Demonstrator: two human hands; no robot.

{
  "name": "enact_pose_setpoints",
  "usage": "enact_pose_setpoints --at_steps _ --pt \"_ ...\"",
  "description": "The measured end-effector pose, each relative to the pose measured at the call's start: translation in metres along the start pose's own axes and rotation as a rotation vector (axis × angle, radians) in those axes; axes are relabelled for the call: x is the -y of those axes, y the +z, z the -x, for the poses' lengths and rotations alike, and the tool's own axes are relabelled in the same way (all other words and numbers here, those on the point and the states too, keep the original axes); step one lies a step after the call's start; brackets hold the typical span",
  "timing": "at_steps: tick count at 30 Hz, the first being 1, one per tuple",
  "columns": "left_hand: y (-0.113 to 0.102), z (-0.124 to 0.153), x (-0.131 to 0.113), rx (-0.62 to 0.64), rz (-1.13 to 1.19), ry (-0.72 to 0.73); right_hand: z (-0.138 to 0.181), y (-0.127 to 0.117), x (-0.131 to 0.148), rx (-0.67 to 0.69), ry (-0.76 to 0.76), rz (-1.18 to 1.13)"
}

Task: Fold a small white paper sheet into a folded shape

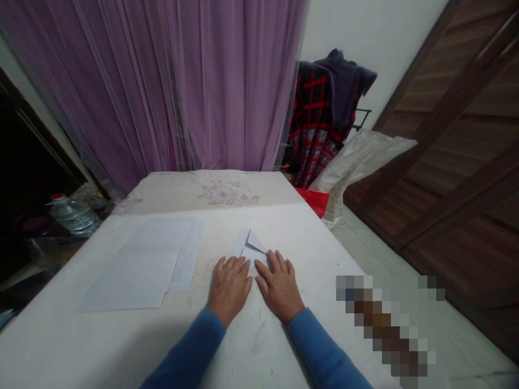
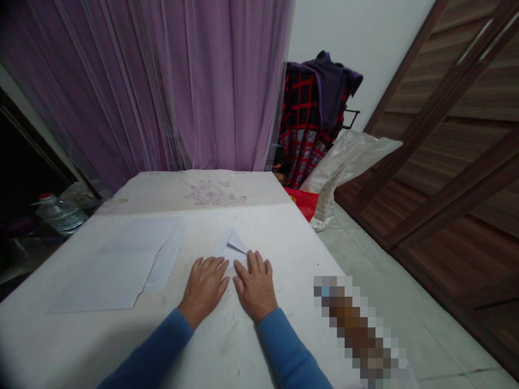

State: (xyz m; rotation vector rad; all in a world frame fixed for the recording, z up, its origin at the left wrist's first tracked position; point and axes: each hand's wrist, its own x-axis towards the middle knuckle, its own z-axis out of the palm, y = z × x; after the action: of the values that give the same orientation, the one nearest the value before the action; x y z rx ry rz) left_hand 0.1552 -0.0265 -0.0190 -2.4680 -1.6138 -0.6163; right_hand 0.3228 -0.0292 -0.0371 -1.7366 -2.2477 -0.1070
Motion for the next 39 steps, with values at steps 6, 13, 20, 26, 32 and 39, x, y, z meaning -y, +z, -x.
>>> enact_pose_setpoints --at_steps 6,13,20,26,32,39 --pt "0.016 0.0 0.002 0.064 0.017 0.005 -0.001 0.001 -0.001 0.007 -0.03 -0.018" --pt "0.005 0.008 0.017 0.108 0.006 -0.018 0.001 0.004 0.0 -0.016 0.081 0.038" --pt "-0.002 0.012 0.023 0.047 0.007 -0.016 -0.003 0.003 0.001 0.03 0.15 0.037" --pt "-0.001 0.019 0.026 0.007 -0.041 -0.044 -0.003 0.007 -0.002 0.015 0.195 0.027" --pt "0.004 0.031 0.03 0.005 -0.08 -0.152 -0.002 0.011 -0.004 0.005 0.238 0.035" --pt "0.009 0.035 0.029 -0.017 0.026 -0.115 -0.018 0.007 -0.002 0.047 0.256 0.036"
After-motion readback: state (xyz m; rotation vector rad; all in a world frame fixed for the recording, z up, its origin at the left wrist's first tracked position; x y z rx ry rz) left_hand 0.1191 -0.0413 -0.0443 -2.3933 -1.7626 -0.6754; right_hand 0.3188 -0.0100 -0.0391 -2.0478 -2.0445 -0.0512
